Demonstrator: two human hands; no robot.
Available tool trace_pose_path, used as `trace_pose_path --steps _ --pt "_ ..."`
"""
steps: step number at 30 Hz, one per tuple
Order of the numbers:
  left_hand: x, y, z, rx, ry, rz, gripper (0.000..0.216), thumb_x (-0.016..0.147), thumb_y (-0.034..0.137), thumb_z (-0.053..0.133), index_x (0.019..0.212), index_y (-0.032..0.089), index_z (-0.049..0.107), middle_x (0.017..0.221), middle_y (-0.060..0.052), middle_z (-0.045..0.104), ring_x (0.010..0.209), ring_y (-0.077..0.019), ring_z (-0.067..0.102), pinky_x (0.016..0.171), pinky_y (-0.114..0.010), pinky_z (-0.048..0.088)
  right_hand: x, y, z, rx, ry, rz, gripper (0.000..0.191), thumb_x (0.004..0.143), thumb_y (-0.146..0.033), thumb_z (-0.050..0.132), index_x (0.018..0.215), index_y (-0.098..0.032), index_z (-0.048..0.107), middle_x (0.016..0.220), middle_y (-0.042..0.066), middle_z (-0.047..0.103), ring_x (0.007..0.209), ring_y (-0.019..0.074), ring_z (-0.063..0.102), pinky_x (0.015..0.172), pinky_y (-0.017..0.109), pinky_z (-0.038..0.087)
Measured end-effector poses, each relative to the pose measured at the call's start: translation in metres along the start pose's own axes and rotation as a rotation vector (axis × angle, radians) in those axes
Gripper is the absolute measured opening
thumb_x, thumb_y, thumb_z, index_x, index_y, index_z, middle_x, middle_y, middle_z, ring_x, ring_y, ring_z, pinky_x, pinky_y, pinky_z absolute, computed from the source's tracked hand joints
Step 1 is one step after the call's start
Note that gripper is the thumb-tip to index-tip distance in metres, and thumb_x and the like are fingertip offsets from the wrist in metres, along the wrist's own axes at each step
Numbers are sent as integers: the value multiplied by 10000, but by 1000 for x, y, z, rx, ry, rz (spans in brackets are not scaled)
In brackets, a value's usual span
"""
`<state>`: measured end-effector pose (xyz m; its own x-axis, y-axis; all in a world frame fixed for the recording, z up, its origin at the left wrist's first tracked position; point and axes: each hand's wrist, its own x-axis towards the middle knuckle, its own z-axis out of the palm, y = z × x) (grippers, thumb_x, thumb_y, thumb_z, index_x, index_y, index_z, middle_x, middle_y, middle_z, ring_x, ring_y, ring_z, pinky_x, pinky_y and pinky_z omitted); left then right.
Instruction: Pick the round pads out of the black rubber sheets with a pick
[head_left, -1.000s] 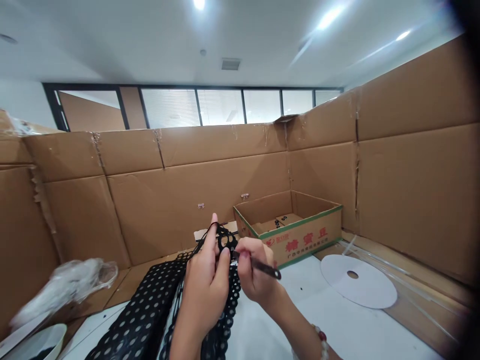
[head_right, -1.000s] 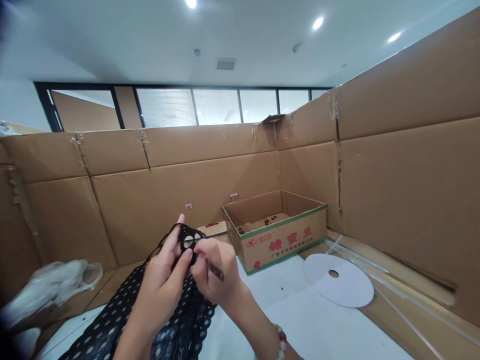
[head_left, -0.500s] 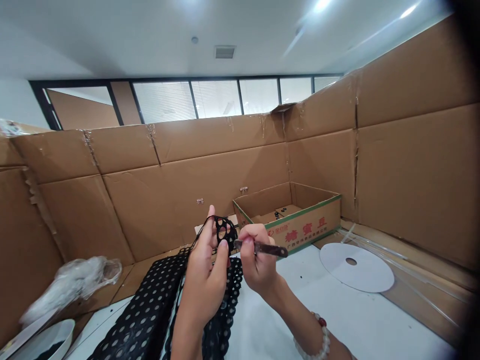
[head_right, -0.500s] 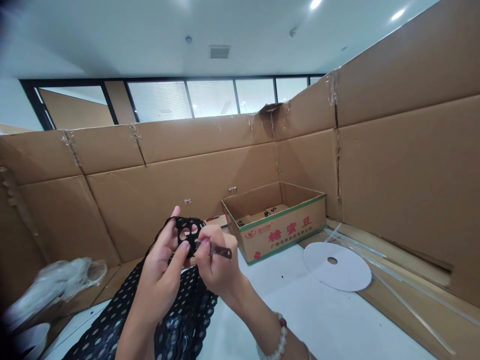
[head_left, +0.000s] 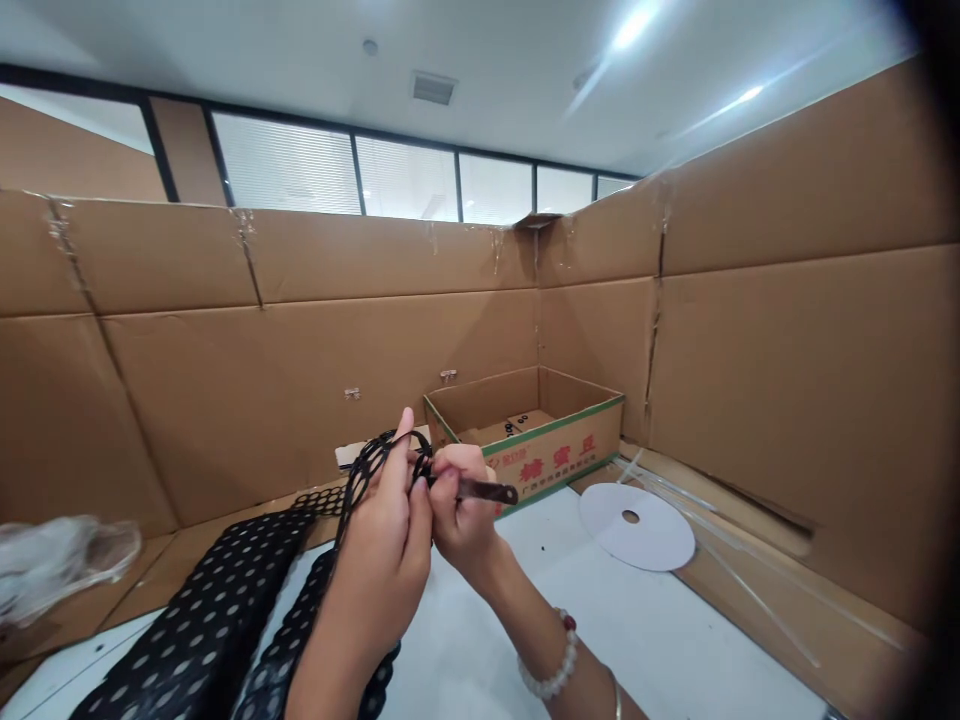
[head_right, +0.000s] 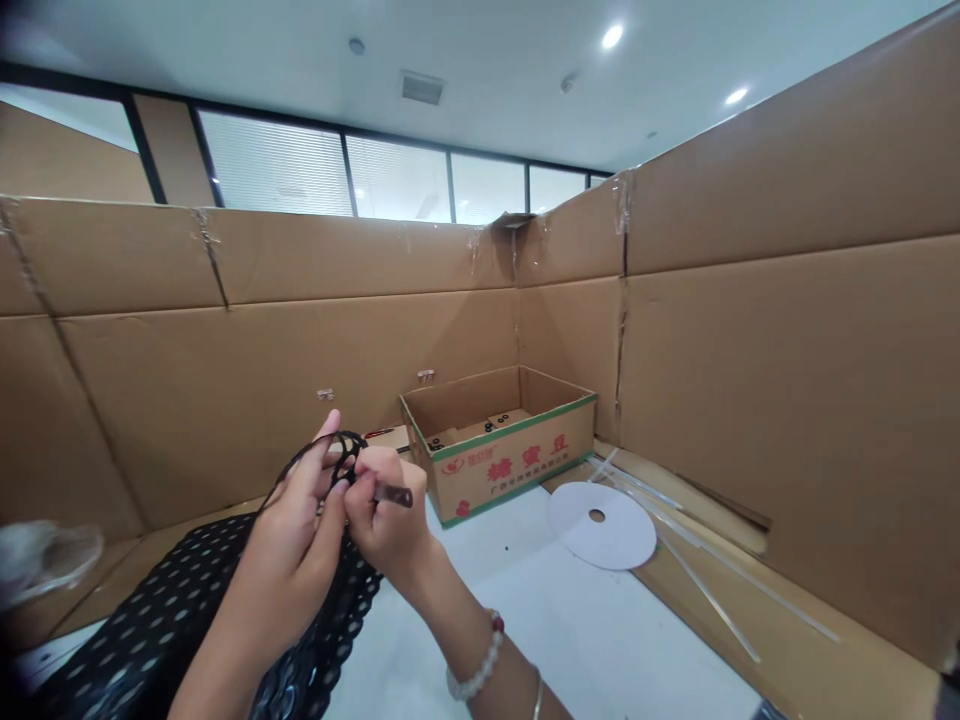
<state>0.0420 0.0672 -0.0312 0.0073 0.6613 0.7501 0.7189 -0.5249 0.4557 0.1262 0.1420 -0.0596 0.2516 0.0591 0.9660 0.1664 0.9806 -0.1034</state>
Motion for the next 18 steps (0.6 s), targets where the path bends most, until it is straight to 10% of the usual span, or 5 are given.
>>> trace_pose_path --steps 12,18 --pt "4 -5 5 -205 20 -107 553 985 364 418 1513 217 353 1434 -150 546 1372 -300 458 1135 -517 336 2 -3 5 138 -34 218 129 962 -182 407 937 -232 524 866 19 611 740 130 625 634 231 494" --pt "6 -1 -4 -381 38 -196 630 974 400 457 1554 239 271 1288 -117 628 1173 -246 606 1059 -431 437 2 -6 6 355 -144 548 85 931 -295 571 925 -236 510 606 -60 560 478 108 499 480 227 379"
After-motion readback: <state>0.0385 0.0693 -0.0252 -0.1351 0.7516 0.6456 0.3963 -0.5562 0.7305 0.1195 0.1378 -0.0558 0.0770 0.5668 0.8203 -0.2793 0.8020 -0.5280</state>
